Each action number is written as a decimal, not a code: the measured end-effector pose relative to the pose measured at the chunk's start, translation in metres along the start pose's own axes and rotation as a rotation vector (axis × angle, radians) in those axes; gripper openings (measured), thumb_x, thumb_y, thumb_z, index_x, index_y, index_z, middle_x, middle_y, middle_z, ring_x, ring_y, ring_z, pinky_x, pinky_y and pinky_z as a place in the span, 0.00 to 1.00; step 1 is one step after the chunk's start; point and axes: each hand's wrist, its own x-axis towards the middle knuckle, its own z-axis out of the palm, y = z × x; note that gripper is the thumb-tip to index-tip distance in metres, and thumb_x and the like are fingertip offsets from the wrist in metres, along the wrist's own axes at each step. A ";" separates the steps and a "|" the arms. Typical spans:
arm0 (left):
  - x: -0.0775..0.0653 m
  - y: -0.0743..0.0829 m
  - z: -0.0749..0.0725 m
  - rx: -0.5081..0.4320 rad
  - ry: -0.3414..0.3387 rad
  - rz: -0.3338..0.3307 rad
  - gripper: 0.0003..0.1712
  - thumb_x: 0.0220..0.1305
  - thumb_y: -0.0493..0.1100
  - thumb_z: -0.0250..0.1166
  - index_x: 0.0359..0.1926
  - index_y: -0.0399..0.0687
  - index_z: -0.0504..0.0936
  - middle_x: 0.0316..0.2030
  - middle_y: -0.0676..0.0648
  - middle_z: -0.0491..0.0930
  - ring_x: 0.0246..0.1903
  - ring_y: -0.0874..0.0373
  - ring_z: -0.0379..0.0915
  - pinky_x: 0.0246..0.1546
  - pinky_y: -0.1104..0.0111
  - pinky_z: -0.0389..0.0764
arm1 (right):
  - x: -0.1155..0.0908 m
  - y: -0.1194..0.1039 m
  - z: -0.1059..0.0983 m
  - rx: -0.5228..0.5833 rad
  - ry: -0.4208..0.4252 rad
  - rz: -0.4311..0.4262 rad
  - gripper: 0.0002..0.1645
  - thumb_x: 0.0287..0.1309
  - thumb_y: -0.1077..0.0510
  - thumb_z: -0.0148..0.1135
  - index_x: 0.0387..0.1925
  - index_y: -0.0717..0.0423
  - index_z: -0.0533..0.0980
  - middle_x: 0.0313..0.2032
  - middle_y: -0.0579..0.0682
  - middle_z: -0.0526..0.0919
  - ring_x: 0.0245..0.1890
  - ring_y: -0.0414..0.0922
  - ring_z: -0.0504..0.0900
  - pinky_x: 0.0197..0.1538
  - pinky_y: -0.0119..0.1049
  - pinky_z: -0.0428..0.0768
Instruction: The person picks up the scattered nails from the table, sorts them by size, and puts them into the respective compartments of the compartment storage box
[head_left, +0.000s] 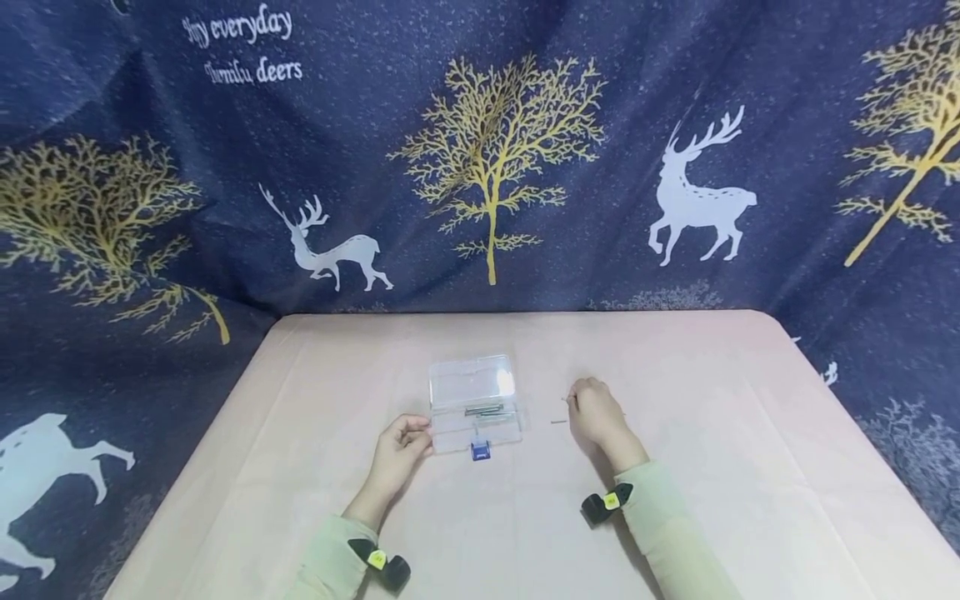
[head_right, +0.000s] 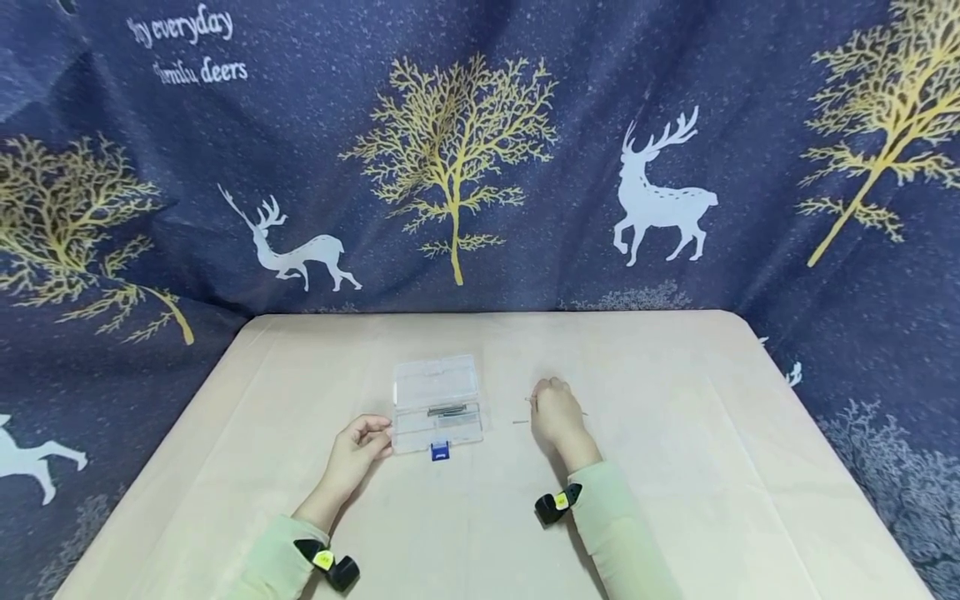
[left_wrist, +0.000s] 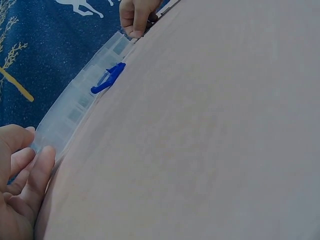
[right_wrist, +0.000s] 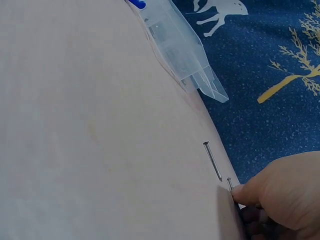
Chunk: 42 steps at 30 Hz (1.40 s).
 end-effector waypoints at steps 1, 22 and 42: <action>0.000 0.000 0.001 -0.002 0.000 0.004 0.14 0.61 0.30 0.58 0.49 0.30 0.74 0.47 0.33 0.77 0.44 0.47 0.79 0.41 0.75 0.86 | 0.000 0.000 0.000 -0.001 -0.007 0.006 0.08 0.62 0.63 0.50 0.33 0.64 0.75 0.34 0.56 0.76 0.40 0.54 0.75 0.46 0.50 0.81; -0.001 0.001 0.002 0.013 0.011 0.028 0.13 0.60 0.30 0.58 0.47 0.30 0.74 0.44 0.33 0.78 0.40 0.52 0.80 0.39 0.74 0.87 | -0.004 -0.007 -0.011 0.194 0.004 0.207 0.08 0.61 0.64 0.52 0.36 0.67 0.74 0.32 0.60 0.81 0.30 0.50 0.80 0.29 0.38 0.83; 0.000 0.000 0.000 0.024 0.013 0.000 0.14 0.60 0.32 0.59 0.48 0.32 0.75 0.46 0.36 0.78 0.42 0.50 0.79 0.40 0.76 0.86 | -0.005 -0.021 -0.013 0.388 0.143 0.087 0.03 0.55 0.67 0.59 0.32 0.64 0.76 0.34 0.60 0.84 0.37 0.55 0.83 0.45 0.48 0.85</action>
